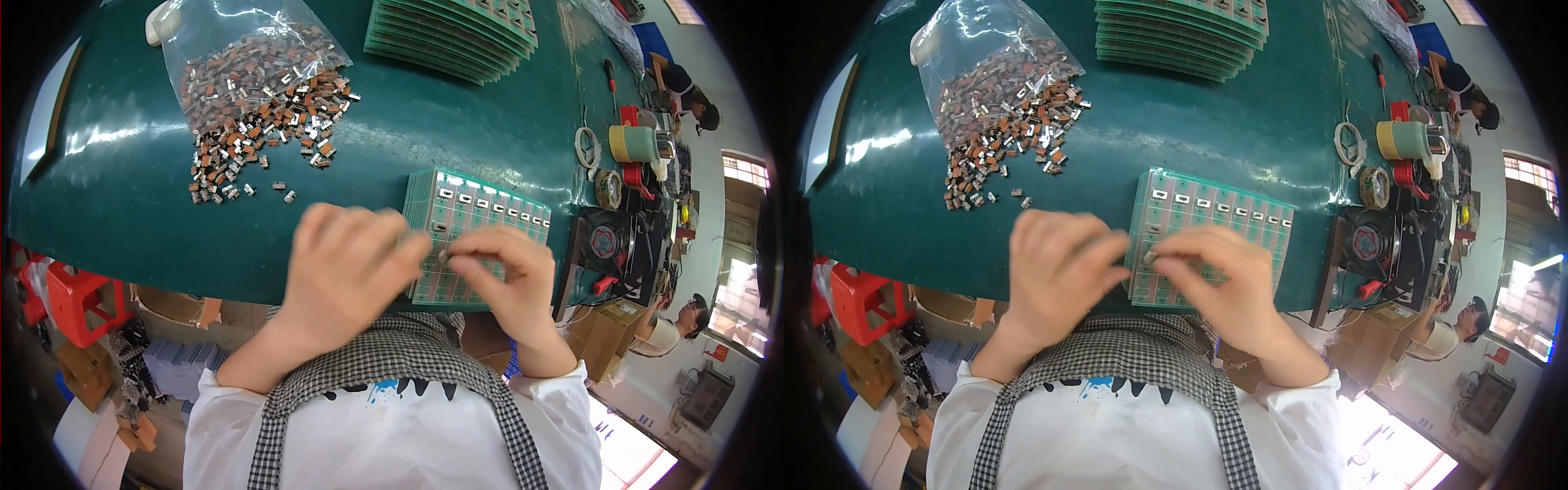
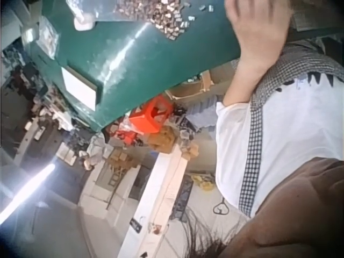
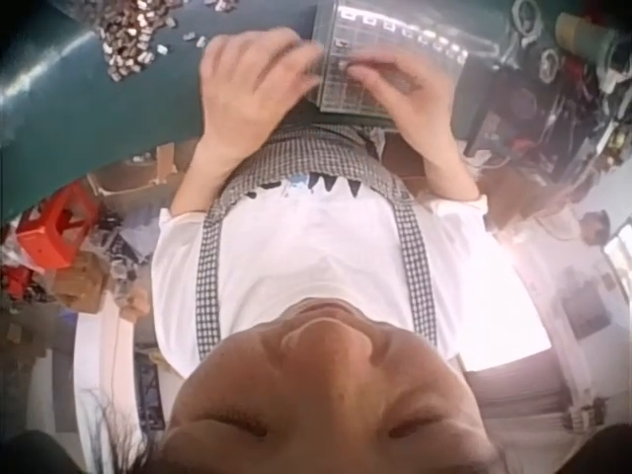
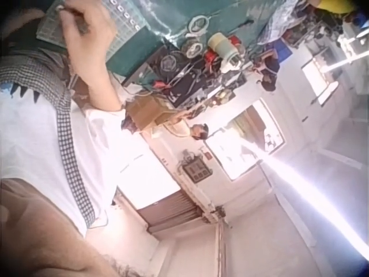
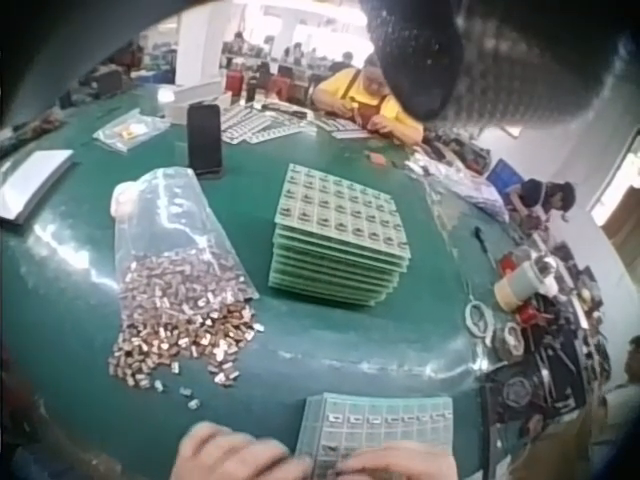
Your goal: The person inserts small metal electronic components into designated slots on a panel of green circuit boards by hand.
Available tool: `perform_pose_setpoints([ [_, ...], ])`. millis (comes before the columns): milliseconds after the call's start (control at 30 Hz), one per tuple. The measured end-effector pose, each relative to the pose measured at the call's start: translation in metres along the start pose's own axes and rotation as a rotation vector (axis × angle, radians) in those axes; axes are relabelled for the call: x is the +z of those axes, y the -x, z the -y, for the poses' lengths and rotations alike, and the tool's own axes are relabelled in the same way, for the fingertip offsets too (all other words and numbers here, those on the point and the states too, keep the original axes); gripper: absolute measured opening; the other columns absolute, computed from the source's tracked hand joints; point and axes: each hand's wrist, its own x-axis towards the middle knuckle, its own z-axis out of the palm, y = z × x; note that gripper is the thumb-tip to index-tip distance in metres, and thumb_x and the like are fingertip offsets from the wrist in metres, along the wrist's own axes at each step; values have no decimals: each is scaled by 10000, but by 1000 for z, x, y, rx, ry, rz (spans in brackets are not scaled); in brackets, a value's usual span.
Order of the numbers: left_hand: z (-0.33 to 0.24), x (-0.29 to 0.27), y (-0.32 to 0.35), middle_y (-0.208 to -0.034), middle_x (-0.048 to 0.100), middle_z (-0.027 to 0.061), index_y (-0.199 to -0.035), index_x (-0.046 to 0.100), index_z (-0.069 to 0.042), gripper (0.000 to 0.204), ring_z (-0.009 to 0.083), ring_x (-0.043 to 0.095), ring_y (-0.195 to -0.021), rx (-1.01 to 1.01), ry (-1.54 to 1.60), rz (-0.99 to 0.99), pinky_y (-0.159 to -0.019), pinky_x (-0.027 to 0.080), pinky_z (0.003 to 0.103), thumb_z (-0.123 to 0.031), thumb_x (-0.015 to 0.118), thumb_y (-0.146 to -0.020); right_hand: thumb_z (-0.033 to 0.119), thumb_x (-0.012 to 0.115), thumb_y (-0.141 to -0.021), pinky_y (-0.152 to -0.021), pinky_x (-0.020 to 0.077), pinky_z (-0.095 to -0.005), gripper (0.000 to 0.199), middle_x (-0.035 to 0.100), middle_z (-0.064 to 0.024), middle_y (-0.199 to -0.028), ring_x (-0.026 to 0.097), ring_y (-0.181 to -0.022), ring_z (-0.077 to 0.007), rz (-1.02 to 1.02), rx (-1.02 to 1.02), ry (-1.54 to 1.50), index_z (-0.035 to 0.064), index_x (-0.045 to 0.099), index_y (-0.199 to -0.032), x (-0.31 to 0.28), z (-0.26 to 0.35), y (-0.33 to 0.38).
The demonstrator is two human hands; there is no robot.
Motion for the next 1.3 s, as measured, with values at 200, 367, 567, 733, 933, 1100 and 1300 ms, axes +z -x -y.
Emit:
perform_pose_setpoints([
  [200, 39, -5, 20, -1071, 568, 113, -1121, 588, -42, 364, 291, 562, -966, -614, -433, 78, -851, 423, 396, -115, 716, -788, -27, 703, -743, -637, 522, -313, 208, 670, -90, -907, 653, -789, -243, -239, -348, 634, 23, 690, -946, -6, -23, -5],
  [367, 44, -3, 23, -980, 557, 95, -917, 616, -27, 123, 299, 551, -934, -665, -342, 76, -840, 427, 391, -48, 669, -807, -44, 690, -683, -624, 517, -324, 242, 658, -86, -884, 637, -759, -246, -180, -447, 707, 18, 681, -917, -7, -25, -8],
  [567, 42, -2, 15, -927, 593, 86, -892, 627, -15, 105, 253, 587, -833, -618, -128, -28, -745, 466, 342, -6, 675, -799, -51, 683, -676, -619, 515, -321, 236, 656, -82, -876, 638, -749, -241, -181, -463, 749, 19, 677, -902, -10, -25, -7],
  [733, 18, -2, 8, -893, 653, 86, -914, 658, 2, 186, 160, 638, -738, -651, 430, -131, -645, 511, 265, 62, 713, -747, -51, 686, -668, -619, 517, -318, 239, 659, -75, -870, 642, -747, -234, -152, -486, 700, 21, 677, -896, -11, -25, -9],
  [933, 9, 5, 6, -943, 648, 97, -989, 690, 6, 210, 158, 640, -863, -693, 902, -57, -724, 542, 261, 84, 655, -797, -58, 708, -678, -641, 515, -301, 217, 663, -90, -869, 651, -769, -231, -182, -428, 732, 12, 683, -883, -9, -24, -7],
  [1100, 10, 3, 8, -989, 635, 101, -1014, 680, 28, 213, 163, 636, -912, -616, 820, 54, -797, 551, 261, 95, 619, -821, -34, 692, -667, -608, 511, -322, 242, 654, -64, -883, 640, -756, -233, -155, -485, 767, 29, 673, -899, -10, -28, -8],
  [1300, -4, 8, 6, -975, 653, 90, -1043, 664, 25, 251, 148, 653, -884, -731, 1013, -64, -816, 559, 257, 93, 651, -801, -9, 705, -717, -619, 517, -332, 237, 652, -69, -906, 640, -767, -242, -152, -459, 785, 35, 668, -947, -8, -22, -8],
])
